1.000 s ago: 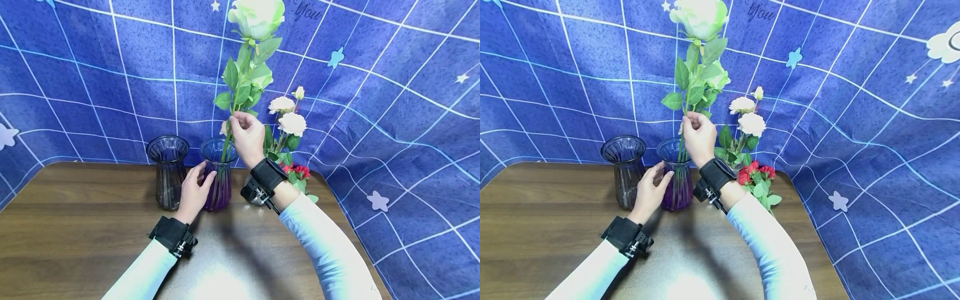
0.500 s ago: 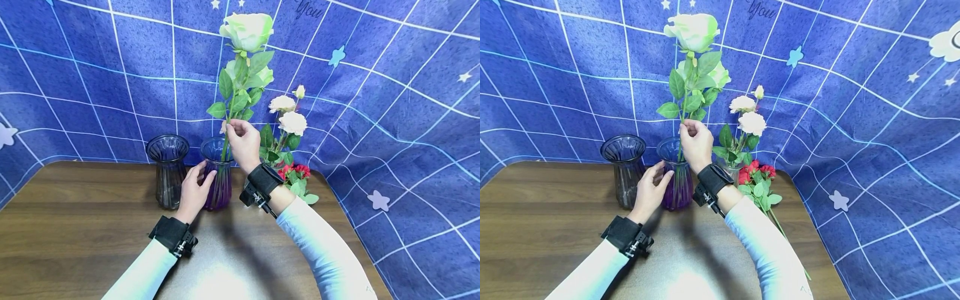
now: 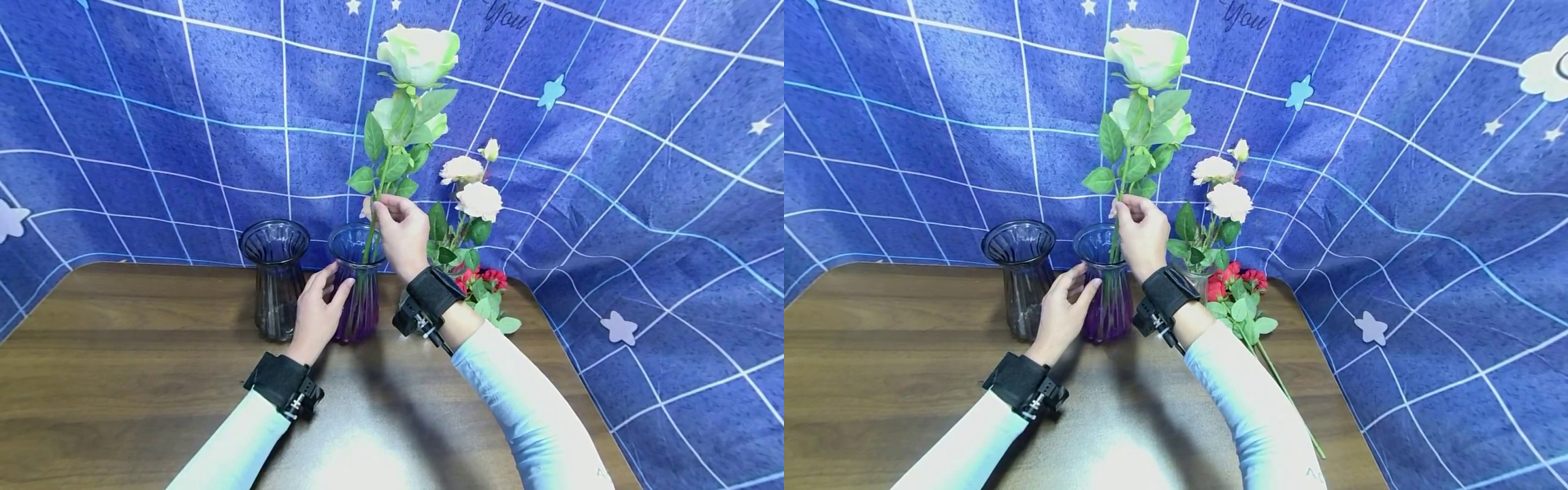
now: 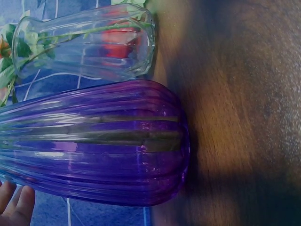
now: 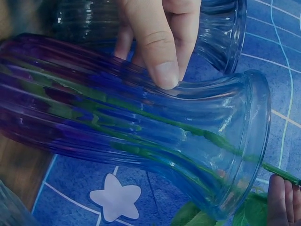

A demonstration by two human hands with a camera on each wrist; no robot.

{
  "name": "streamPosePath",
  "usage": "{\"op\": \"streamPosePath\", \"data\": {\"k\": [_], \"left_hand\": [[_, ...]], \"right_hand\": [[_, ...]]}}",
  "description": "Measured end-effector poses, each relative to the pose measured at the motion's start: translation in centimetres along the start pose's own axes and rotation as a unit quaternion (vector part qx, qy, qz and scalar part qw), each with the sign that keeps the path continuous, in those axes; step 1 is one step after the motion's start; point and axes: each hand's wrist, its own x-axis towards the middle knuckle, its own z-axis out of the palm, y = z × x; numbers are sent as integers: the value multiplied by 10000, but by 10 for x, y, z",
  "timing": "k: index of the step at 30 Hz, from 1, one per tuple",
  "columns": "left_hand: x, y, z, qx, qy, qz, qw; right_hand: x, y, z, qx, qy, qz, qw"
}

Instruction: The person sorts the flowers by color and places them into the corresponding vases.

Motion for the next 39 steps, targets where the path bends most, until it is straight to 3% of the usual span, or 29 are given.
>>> {"op": "streamPosePath", "data": {"k": [9, 21, 30, 39], "left_hand": [[2, 1, 0, 21, 17, 53, 10000], [1, 3, -1, 49, 96, 52, 9999], [-1, 2, -1, 44, 155, 160, 9997], [-4, 3, -4, 157, 32, 8, 9999]], "right_hand": [[0, 0, -9, 508, 60, 181, 9985], [-5, 9, -29, 572, 160, 293, 9978], [-14, 19, -62, 309, 442, 524, 9972], [-27, 33, -107, 96, 624, 682, 9957]]}}
